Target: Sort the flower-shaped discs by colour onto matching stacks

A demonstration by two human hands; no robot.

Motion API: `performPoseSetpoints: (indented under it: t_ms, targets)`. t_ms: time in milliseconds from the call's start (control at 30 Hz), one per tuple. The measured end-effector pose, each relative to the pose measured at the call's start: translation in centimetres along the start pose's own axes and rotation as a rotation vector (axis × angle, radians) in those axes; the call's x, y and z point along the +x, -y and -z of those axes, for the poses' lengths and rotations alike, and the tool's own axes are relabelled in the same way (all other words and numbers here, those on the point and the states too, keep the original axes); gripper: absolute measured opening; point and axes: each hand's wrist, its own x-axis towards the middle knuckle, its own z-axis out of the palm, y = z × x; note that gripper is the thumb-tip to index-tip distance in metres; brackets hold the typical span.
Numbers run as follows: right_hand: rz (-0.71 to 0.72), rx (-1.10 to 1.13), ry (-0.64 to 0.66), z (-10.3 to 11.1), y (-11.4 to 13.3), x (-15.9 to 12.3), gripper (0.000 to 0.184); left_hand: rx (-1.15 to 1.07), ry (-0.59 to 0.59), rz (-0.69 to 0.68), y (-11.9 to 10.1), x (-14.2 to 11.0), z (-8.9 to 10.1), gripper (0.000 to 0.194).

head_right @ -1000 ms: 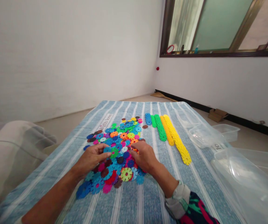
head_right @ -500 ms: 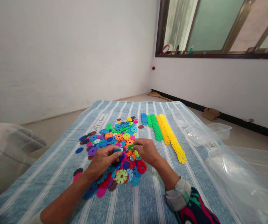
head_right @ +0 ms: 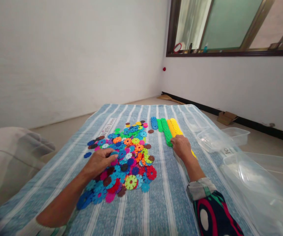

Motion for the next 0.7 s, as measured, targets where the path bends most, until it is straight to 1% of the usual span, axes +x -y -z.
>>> performPoseSetpoints:
  t_ms: [133, 400, 567, 700]
  targets:
    - [-0.011, 0.013, -0.035, -0.4, -0.1, 0.1, 0.027, 0.011, -0.007, 0.026, 0.5, 0.1, 0.2, 0.028]
    - [-0.065, 0.011, -0.041, -1.4, 0.0, -0.2, 0.023, 0.101, -0.043, 0.063, 2.1, 0.5, 0.0, 0.025]
    - [-0.055, 0.022, -0.089, -1.5, 0.2, -0.6, 0.018, 0.130, 0.000, 0.096, 3.1, 0.6, 0.4, 0.021]
    - [-0.001, 0.063, -0.187, -1.6, 1.0, -0.7, 0.017, 0.164, 0.045, 0.138, 3.5, 0.6, 0.8, 0.018]
